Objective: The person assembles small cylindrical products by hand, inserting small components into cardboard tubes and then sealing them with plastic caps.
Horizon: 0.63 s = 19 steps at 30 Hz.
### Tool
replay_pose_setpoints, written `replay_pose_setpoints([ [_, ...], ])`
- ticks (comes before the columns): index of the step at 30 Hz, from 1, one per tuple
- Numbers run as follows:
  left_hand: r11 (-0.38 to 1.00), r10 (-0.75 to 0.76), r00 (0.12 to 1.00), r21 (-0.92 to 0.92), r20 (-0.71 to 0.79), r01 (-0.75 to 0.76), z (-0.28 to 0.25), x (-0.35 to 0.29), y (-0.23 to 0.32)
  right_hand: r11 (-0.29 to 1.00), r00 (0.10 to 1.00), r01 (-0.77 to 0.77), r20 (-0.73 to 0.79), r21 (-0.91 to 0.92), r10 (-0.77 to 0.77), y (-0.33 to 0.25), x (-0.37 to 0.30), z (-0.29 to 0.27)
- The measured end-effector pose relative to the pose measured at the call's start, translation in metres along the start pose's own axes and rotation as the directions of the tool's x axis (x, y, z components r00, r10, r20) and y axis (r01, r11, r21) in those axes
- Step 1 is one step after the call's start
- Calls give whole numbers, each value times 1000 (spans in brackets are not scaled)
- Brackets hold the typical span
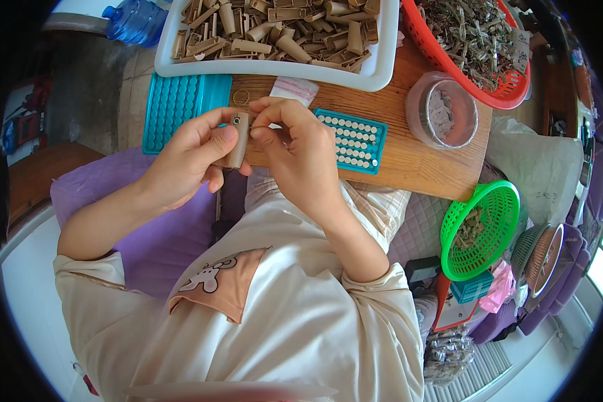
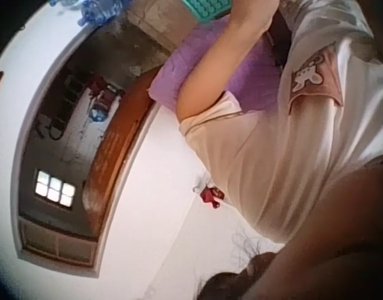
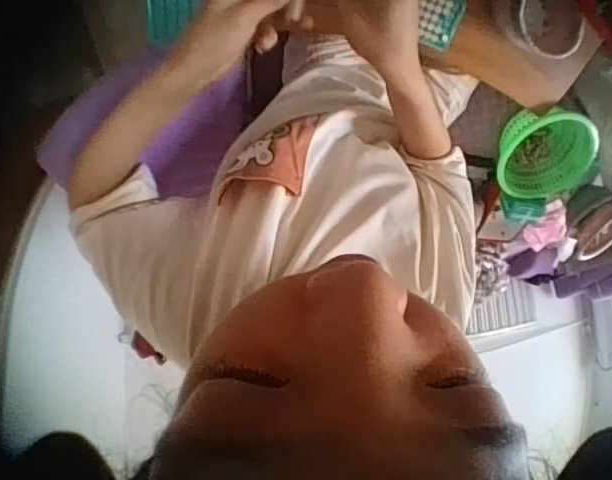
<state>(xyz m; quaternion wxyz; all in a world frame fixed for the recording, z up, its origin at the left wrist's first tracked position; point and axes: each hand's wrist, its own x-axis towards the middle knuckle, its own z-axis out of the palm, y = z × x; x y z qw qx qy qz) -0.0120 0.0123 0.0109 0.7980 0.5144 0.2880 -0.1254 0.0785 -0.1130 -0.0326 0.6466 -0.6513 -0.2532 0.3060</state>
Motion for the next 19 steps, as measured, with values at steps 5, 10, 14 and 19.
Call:
replay_pose_setpoints([
  [5,992,23,1000,125,-8,-22,2,2,-2,1000,999,-15,32,-14,15,4,2,-6],
  [10,998,38,998,53,45,-40,4,3,1,985,996,91,-9,145,-91,6,2,-8],
  [14,995,-13,997,-100,73,20,5,1,5,976,997,72,-41,204,-65,2,1,-9],
  [19,992,-35,995,-117,95,46,1,2,5,976,978,206,19,-72,-206,6,3,-8],
])
